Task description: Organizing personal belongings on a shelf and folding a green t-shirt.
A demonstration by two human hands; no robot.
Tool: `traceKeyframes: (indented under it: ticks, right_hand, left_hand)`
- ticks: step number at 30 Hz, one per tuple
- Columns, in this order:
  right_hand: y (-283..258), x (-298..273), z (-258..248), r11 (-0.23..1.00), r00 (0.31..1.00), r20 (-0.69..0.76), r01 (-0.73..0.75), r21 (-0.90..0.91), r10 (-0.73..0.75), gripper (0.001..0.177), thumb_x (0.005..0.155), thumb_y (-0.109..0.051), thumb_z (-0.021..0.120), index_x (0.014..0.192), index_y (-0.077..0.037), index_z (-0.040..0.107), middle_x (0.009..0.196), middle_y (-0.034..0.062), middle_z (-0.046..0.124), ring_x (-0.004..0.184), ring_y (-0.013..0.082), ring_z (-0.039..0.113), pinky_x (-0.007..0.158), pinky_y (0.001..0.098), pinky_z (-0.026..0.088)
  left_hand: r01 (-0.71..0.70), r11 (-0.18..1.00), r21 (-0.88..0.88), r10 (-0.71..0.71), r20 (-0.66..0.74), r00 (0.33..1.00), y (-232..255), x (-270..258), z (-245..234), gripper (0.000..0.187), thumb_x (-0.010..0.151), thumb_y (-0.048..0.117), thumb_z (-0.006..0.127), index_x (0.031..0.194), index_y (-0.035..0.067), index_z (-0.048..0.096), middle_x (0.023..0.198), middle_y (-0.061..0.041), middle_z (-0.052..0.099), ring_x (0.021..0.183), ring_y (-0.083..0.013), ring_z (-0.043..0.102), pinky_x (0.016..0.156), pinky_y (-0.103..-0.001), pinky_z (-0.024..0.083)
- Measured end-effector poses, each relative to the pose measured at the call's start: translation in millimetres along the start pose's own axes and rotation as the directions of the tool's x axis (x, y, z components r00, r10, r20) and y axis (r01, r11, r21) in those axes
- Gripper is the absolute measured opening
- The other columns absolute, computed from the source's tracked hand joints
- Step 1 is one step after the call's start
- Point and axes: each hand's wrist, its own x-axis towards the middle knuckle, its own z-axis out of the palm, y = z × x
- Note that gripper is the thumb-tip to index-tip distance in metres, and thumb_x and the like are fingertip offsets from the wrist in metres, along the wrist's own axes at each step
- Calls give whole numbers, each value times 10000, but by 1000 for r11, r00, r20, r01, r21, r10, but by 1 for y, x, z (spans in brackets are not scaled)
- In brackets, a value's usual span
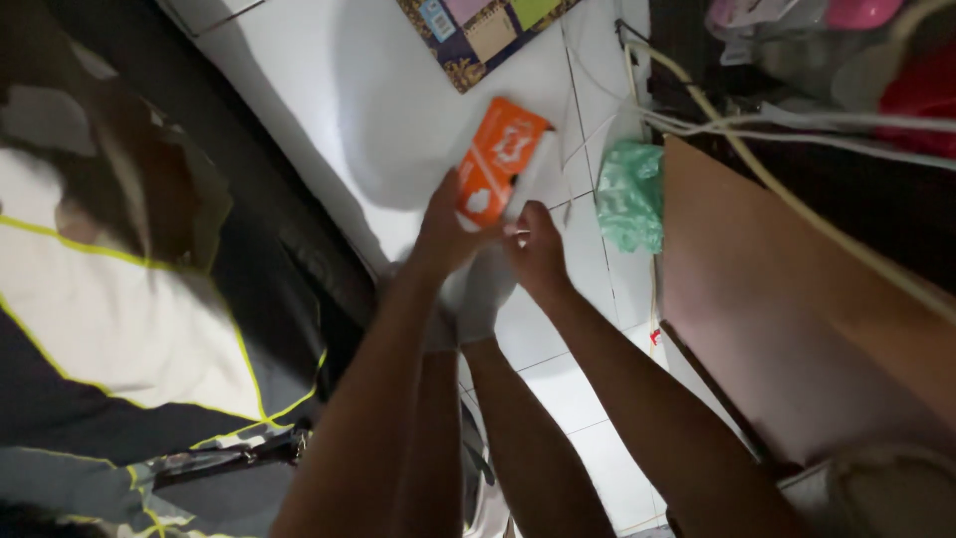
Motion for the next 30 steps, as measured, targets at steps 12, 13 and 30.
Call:
traceKeyframes:
  ticks: [12,13,30]
  right_hand:
    - [-56,11,-31,997,1000,-31,-2,80,4,288,954,-125,702,1188,-36,559,1094,84,674,855,151,718,721,299,596]
    - [-57,13,-28,996,1000,-29,3,85,-1,288,954,-125,702,1188,-36,559,1094,84,674,855,151,718,721,299,596]
    - [-67,41,-23,896,941,-109,-262,358,319,194,1033,-132,621,1216,-70,637,1044,102,740,883,214,727,791,345,610]
  left_hand:
    - [184,946,-268,-227,-140,964,-36,-11,-10,784,795,190,862,1446,-13,477,1209,-89,648,1070,-165,622,863,-323,593]
    - [180,947,-265,-224,-147,963,-38,-10,-8,784,795,190,862,1446,-13,477,1209,-89,648,1070,-165,622,863,-323,593]
    - [260,911,-322,-337,-215,917,-30,-15,-5,997,773,177,895,1585,146,316,1251,-129,548,1068,-228,589,852,-360,592]
